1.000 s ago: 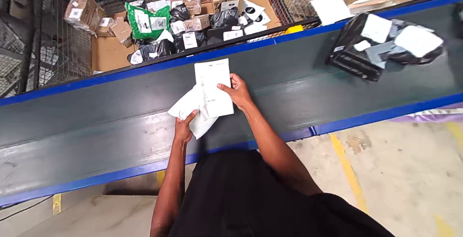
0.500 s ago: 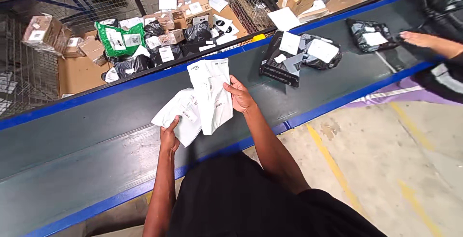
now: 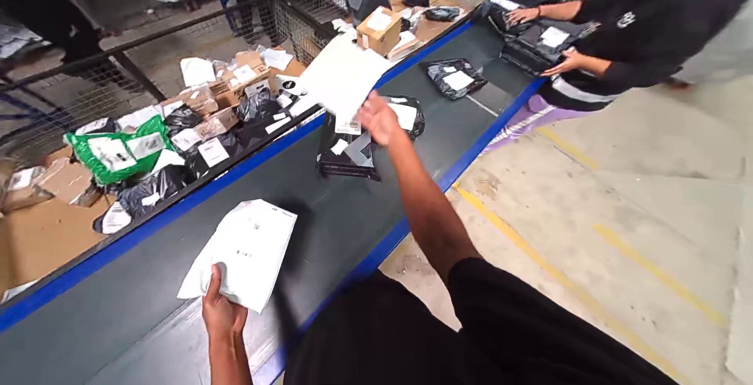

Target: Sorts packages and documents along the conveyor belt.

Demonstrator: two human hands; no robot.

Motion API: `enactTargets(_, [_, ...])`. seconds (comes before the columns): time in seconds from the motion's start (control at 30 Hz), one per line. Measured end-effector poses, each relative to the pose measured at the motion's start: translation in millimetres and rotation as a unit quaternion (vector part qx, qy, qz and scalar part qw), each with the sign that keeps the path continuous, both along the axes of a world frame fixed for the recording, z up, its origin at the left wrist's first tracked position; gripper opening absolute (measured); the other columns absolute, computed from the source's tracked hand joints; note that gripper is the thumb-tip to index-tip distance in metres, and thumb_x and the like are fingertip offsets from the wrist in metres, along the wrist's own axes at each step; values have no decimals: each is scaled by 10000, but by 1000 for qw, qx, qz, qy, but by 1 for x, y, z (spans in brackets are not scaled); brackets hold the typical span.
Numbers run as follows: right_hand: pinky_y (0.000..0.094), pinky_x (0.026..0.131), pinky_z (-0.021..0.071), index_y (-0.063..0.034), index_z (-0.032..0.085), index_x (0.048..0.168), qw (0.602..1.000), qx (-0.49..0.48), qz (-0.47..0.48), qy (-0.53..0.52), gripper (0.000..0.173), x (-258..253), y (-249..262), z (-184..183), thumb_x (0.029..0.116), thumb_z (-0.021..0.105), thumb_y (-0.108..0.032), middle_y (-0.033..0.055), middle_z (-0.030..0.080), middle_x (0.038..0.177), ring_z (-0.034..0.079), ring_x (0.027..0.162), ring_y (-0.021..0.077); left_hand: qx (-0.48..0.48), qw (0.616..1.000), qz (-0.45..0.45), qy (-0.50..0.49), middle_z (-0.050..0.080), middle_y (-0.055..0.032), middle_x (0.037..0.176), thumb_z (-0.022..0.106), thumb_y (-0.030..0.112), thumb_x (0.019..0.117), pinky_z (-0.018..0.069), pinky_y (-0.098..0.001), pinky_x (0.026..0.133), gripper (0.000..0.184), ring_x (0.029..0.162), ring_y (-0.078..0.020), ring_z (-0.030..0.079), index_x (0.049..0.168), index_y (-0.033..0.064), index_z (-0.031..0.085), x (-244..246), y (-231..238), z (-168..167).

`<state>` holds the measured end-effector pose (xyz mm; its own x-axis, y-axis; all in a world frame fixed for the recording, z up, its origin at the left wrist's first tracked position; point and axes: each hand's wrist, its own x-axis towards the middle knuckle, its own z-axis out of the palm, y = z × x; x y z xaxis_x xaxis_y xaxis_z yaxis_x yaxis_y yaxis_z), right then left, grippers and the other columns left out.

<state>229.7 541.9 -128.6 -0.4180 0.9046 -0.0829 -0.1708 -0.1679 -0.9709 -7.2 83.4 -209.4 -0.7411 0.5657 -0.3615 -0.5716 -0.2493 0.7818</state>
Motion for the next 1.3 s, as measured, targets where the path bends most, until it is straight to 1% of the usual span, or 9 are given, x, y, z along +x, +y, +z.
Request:
enactTargets(0.1, [478,896,627,-106,374,1499,996,0,-84,-2,582,-5,16,27,1061,527,-459,124,647,1307,705,1102,289,48,999,-5,-14,718,-96,1167,390,339,1109,613,-464,906,384,1055,-209,713,1356,86,539,-1,14,12])
enactTargets(0.3, [465,888,626,-113,480,1455,937,96,252,-222,508,-33,-124,-12,1030,618,-353,85,663,1322,713,1088,246,117,992,-17,-44,670,-196,1243,351,370,1118,571,-543,971,469,1132,-315,682,1432,35,446,-7,49,23])
enactTargets(0.63, [367,656,645,-15,621,1258,947,17,311,-75,318,-61,-191,-29,1017,668,-216,118,743,1066,746,840,229,149,987,-53,-44,682,-192,1217,335,362,1122,576,-543,960,446,1113,-310,693,1386,33,480,-2,50,30])
enactTargets(0.87, [340,484,568,-82,634,1209,896,-30,421,-137,302,-47,-206,-18,1043,616,-333,112,703,777,637,524,191,61,995,-43,-59,718,-214,1141,462,362,1085,621,-521,867,449,1006,-316,735,1374,26,531,5,41,21])
enactTargets(1.0, [313,459,544,-97,659,1182,897,-62,428,-92,270,-39,-212,-32,1050,608,-327,107,700,785,608,502,168,-40,999,-23,15,724,-218,1115,484,316,1090,625,-491,875,435,986,-305,741,1348,-30,537,1,32,0])
enactTargets(1.1, [326,484,569,-83,644,1197,925,-78,365,-70,272,-39,-214,-35,1054,601,-312,127,712,825,633,526,187,-181,924,49,332,698,-137,1199,562,223,1051,565,-383,973,334,1092,-193,679,1245,-36,649,-31,18,-25])
enactTargets(1.17, [332,494,579,-62,613,1243,951,-87,290,-64,293,-37,-215,-38,1063,585,-292,140,717,849,642,534,198,-338,808,65,478,540,-259,1430,675,402,955,425,-558,1119,585,1337,-384,515,1346,-26,598,-73,-4,-41])
enactTargets(1.23, [348,506,594,-32,556,1281,975,-106,186,-58,319,-28,-216,-44,1079,547,-280,150,713,843,654,543,213,-466,748,23,472,345,-353,1555,692,659,846,283,-745,1123,947,1428,-571,319,1488,-4,475,-112,-27,-56])
enactTargets(1.3, [376,550,615,-20,500,1331,989,-117,81,-46,366,-28,-195,-43,1098,500,-302,156,713,863,677,583,230,-494,760,-7,422,340,-339,1565,732,714,776,296,-726,1132,1120,1442,-539,324,1557,3,361,-155,-37,-65])
